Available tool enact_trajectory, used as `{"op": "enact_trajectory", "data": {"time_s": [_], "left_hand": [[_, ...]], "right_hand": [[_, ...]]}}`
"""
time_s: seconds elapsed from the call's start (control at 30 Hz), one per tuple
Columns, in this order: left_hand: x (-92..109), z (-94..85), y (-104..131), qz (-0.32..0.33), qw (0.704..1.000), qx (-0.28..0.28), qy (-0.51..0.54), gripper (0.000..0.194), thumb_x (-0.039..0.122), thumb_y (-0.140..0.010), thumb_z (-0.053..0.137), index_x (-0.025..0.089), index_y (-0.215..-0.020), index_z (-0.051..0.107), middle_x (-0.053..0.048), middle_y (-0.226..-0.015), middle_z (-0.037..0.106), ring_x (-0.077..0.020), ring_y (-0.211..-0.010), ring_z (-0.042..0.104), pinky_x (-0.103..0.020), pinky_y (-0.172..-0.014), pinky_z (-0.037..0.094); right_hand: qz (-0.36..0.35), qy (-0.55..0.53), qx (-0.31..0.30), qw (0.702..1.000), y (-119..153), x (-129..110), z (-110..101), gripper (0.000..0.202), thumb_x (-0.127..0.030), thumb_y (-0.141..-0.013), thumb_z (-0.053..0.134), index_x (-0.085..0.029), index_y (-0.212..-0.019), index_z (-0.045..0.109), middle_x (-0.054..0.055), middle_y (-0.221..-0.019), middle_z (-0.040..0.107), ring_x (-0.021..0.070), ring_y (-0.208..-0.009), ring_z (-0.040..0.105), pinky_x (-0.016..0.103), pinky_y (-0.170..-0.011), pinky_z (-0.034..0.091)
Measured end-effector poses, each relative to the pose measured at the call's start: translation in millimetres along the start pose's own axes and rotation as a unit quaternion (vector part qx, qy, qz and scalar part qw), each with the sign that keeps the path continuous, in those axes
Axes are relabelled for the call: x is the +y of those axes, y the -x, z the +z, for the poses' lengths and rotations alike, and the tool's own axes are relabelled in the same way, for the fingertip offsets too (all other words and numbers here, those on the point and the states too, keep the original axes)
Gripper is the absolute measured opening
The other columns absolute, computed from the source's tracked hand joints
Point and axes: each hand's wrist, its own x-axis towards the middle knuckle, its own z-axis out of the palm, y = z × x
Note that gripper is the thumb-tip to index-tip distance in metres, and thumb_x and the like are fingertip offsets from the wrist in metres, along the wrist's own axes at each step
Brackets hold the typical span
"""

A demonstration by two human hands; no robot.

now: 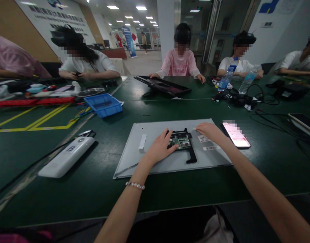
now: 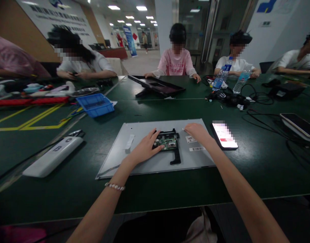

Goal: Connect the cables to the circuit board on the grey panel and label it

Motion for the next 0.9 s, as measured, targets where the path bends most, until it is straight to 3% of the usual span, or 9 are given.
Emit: {"op": "enact_trajectory", "data": {"time_s": [0.13, 0.27, 0.4, 0.53, 0.7, 0.9], "left_hand": [[-0.4, 0.2, 0.3, -0.002, 1.000, 0.000, 0.002, 0.074, 0.062, -0.087, 0.035, 0.020, -0.145, 0.015, -0.012, -0.152, 0.014, -0.0312, -0.132, 0.031, -0.044, -0.107, 0.030], [-1.3, 2.7, -0.2, 0.002, 1.000, 0.010, 0.003, 0.074, 0.061, -0.087, 0.036, 0.020, -0.145, 0.016, -0.012, -0.152, 0.015, -0.0310, -0.132, 0.032, -0.043, -0.107, 0.030], [-2.3, 5.0, -1.0, 0.013, 1.000, 0.028, 0.000, 0.072, 0.058, -0.087, 0.038, 0.018, -0.144, 0.018, -0.014, -0.151, 0.019, -0.0304, -0.132, 0.032, -0.043, -0.107, 0.029], [-3.1, 5.5, -1.0, 0.014, 0.999, 0.029, -0.003, 0.073, 0.058, -0.087, 0.038, 0.017, -0.144, 0.018, -0.015, -0.150, 0.019, -0.0304, -0.131, 0.034, -0.042, -0.106, 0.031], [-4.4, 7.2, -1.4, 0.016, 0.999, 0.031, -0.006, 0.073, 0.058, -0.088, 0.037, 0.014, -0.143, 0.020, -0.016, -0.150, 0.020, -0.0295, -0.131, 0.034, -0.040, -0.107, 0.030], [-5.2, 7.1, -2.0, 0.015, 1.000, 0.025, -0.001, 0.073, 0.058, -0.088, 0.036, 0.015, -0.143, 0.019, -0.016, -0.150, 0.019, -0.0297, -0.131, 0.034, -0.041, -0.107, 0.030]], "right_hand": [[0.023, -0.002, 0.016, 1.000, -3.2, -6.8, -6.5, 0.023, -0.022, -0.092, 0.044, -0.016, -0.097, 0.066, 0.009, -0.099, 0.068, 0.0190, -0.093, 0.062, 0.029, -0.081, 0.045], [0.019, 0.008, 0.051, 0.998, -15.9, -29.1, -20.3, 0.026, -0.021, -0.093, 0.041, -0.015, -0.103, 0.064, 0.010, -0.103, 0.067, 0.0199, -0.097, 0.061, 0.029, -0.083, 0.044], [-0.030, 0.041, 0.022, 0.998, -36.4, -54.9, -28.5, 0.023, -0.015, -0.091, 0.043, -0.014, -0.095, 0.066, 0.012, -0.098, 0.068, 0.0213, -0.094, 0.061, 0.029, -0.081, 0.043], [-0.036, 0.072, -0.037, 0.996, -48.5, -69.7, -21.2, 0.023, -0.010, -0.088, 0.045, -0.012, -0.089, 0.068, 0.013, -0.093, 0.069, 0.0222, -0.090, 0.062, 0.030, -0.079, 0.044], [-0.026, 0.067, -0.039, 0.997, -46.0, -72.3, -8.0, 0.025, -0.012, -0.089, 0.043, -0.012, -0.089, 0.068, 0.014, -0.092, 0.069, 0.0229, -0.089, 0.062, 0.030, -0.078, 0.044], [0.000, -0.029, -0.023, 0.999, -41.7, -65.0, -5.5, 0.027, -0.021, -0.092, 0.041, -0.014, -0.093, 0.067, 0.011, -0.098, 0.067, 0.0195, -0.094, 0.060, 0.028, -0.082, 0.042]]}}
